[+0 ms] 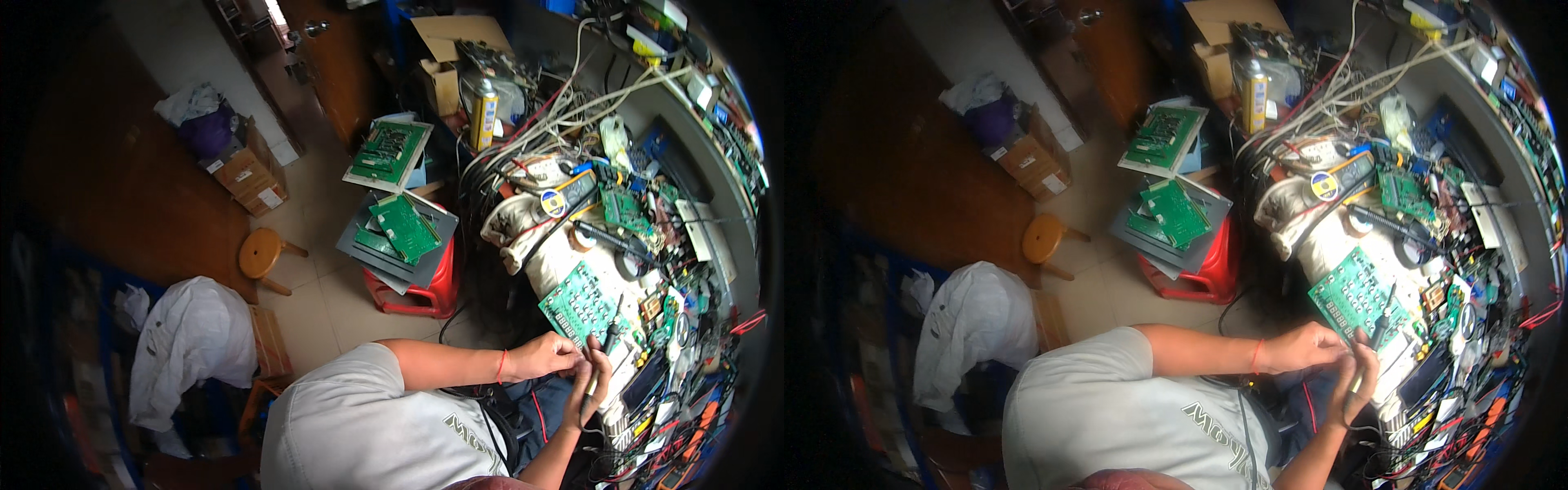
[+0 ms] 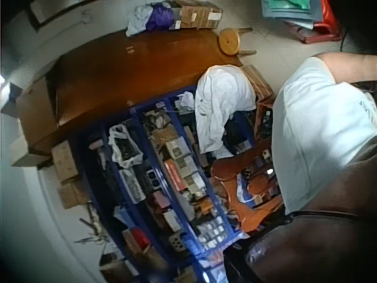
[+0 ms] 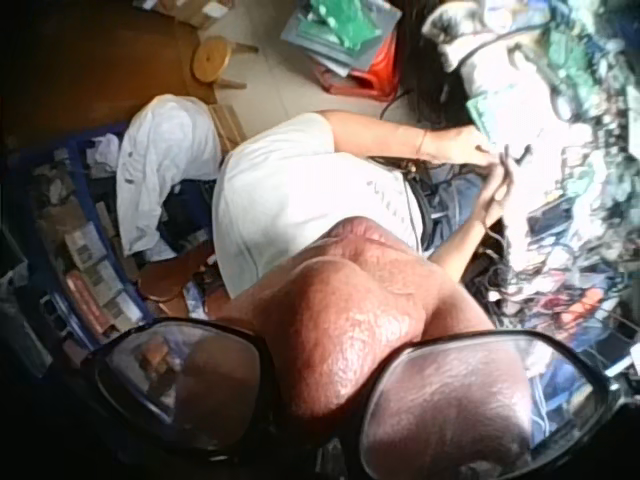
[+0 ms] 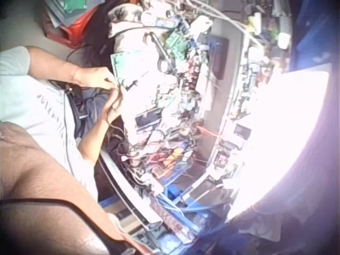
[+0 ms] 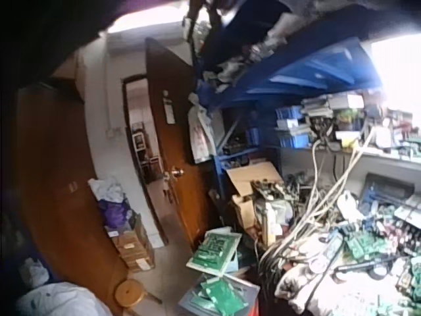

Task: The person uses a soldering iron and tweezers to attach small components to a green circuit board. They repeatedly heat solder joints, place components, and flip the board to work on both sides.

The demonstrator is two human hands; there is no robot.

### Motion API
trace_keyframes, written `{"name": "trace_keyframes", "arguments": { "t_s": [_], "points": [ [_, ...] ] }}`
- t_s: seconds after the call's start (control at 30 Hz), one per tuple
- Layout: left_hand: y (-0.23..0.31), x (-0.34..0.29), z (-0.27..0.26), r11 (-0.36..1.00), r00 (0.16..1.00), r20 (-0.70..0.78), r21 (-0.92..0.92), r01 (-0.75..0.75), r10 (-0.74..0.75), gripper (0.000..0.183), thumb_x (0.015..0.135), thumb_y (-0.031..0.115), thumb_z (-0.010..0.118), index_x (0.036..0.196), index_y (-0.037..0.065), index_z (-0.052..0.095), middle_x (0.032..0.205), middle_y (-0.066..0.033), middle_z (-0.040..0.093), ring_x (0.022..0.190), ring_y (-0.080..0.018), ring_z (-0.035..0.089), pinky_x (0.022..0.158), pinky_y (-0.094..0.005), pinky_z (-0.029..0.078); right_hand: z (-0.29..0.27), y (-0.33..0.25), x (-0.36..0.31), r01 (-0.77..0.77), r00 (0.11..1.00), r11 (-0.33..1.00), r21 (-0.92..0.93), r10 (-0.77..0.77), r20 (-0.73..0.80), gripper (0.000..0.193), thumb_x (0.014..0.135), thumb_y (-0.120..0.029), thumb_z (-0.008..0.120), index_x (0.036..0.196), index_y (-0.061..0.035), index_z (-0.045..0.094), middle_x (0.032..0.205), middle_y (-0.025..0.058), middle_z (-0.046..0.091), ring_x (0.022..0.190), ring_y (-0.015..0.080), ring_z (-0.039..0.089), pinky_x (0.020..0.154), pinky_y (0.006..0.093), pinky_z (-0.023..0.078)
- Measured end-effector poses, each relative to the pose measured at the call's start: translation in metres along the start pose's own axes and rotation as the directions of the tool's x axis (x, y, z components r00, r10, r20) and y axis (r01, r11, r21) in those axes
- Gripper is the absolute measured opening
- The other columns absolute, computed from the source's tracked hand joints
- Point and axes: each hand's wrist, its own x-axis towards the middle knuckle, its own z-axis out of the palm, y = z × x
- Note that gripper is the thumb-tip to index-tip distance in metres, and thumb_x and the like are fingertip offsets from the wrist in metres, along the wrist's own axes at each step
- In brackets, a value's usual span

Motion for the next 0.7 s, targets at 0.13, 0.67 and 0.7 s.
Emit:
{"name": "trace_keyframes", "arguments": {
  "t_s": [0.13,0.67,0.7],
  "points": [
    [0.014,0.009,0.002,0.971,0.998,-0.013,-0.232,0.059,-0.064,0.031,0.11,0.028,0.059,0.121,0.002,0.071,0.1,0.0025,0.07,0.086,-0.0046,0.062,0.073,-0.023,0.048,0.016,-0.011,0.007,0.042,0.999,0.993,-0.112,-0.041,0.011,0.03,0.104,-0.009,0.064,0.132,-0.0017,0.055,0.143,0.024,0.059,0.133,0.0322,0.057,0.114,0.0435,0.043],
    [0.031,-0.064,-0.146,0.887,0.847,-0.471,-0.461,0.002,-0.246,0.026,0.106,0.024,0.064,0.122,0.004,0.068,0.101,-0.004,0.071,0.081,-0.0094,0.06,0.07,-0.0251,0.049,-0.055,-0.038,0.003,0.194,0.978,0.8,-0.567,-0.204,0.047,0.022,0.081,0.012,0.074,0.093,-0.0055,0.071,0.089,0.0102,0.076,0.079,0.0288,0.07,0.072,0.036,0.052],
    [0.028,-0.066,-0.156,0.902,0.826,-0.503,-0.431,0.017,-0.256,0.026,0.107,0.027,0.063,0.122,0.006,0.07,0.101,-0.003,0.073,0.081,-0.0097,0.061,0.07,-0.0262,0.048,-0.058,-0.036,0.004,0.233,0.964,0.803,-0.548,-0.264,0.022,0.022,0.081,0.012,0.075,0.094,-0.0058,0.071,0.09,0.0097,0.076,0.079,0.0285,0.069,0.072,0.036,0.052]
  ]
}}
